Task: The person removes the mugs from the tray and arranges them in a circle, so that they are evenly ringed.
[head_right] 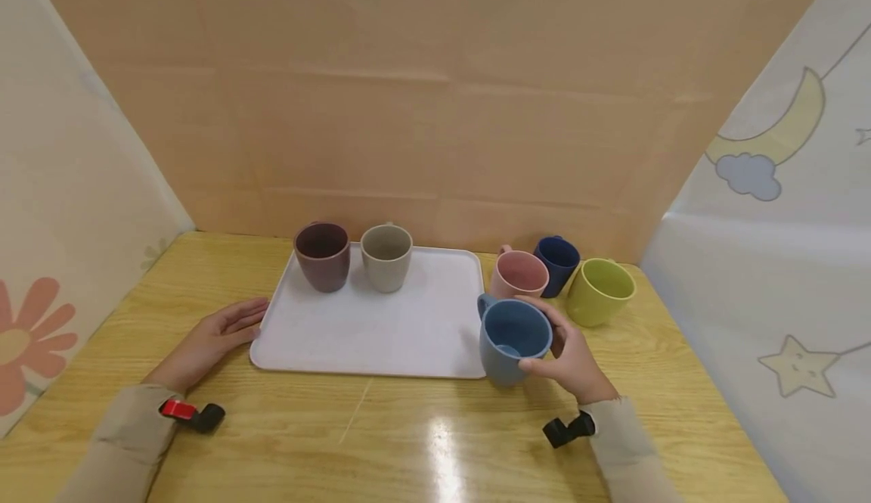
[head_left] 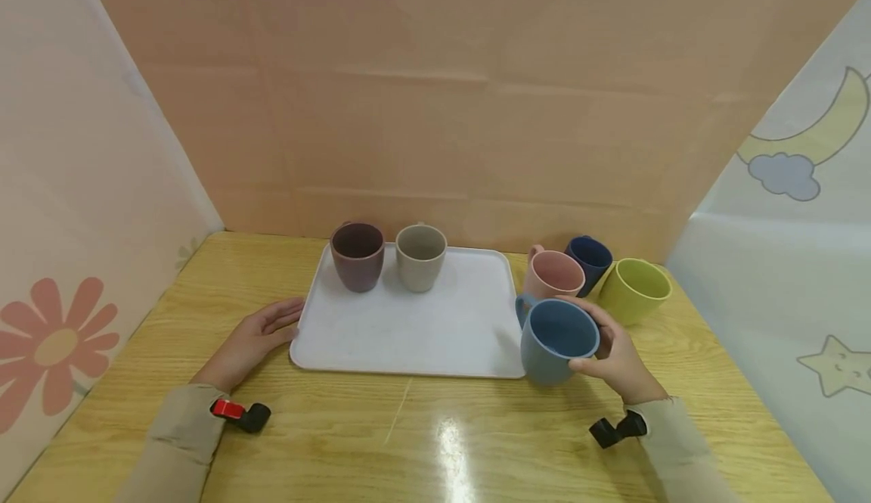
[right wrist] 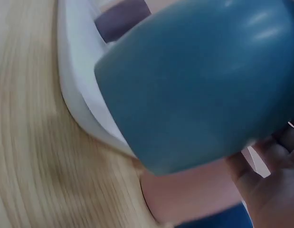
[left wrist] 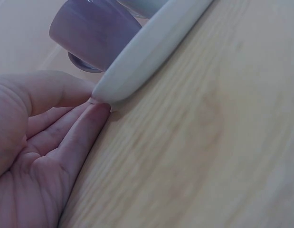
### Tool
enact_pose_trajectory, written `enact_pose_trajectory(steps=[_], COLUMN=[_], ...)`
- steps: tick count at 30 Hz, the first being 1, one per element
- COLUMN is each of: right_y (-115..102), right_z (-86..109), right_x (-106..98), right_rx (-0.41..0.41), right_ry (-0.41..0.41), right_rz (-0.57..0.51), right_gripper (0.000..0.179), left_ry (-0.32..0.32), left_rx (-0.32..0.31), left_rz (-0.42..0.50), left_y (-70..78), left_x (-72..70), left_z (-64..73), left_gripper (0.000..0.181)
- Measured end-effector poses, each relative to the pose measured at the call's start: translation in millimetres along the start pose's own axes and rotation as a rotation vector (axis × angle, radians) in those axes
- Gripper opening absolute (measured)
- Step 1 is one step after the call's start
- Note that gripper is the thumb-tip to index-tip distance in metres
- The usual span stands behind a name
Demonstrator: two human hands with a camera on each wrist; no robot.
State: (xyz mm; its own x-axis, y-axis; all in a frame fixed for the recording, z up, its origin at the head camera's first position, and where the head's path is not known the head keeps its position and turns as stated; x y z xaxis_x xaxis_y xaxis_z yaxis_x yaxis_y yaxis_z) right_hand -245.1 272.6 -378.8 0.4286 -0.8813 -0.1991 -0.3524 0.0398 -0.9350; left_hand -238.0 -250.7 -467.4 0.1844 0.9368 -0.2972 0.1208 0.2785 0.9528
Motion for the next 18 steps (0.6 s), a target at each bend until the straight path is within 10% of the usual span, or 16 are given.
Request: enact_pose_trajectory(steps=[18], right_y=[26.2], right_z=[10.2], right_x=[-24.1], right_rx=[0.014], right_ry=[-0.017], right_rz=[-0.06], right_gripper=[0.083], left_ry=[0.009], left_rx=[-0.004], left_rz=[-0.003], left_y=[2.8], left_x=[0.5], left_z=[0.2], left_gripper=[0.064])
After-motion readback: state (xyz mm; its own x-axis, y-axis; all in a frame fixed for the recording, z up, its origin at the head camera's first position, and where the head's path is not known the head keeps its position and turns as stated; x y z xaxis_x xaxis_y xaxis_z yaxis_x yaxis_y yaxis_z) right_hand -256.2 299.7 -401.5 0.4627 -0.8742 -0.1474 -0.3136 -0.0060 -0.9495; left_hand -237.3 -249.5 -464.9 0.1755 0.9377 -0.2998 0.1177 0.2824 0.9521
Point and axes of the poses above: each hand's wrist, its own z-axis away from the middle knuckle, its own x-axis out of the palm, y = z × x, the point moved 7 cm from there along -z, towards the middle knuckle, and after that the axes turned 5 degrees about x, right-handed, at the moved point
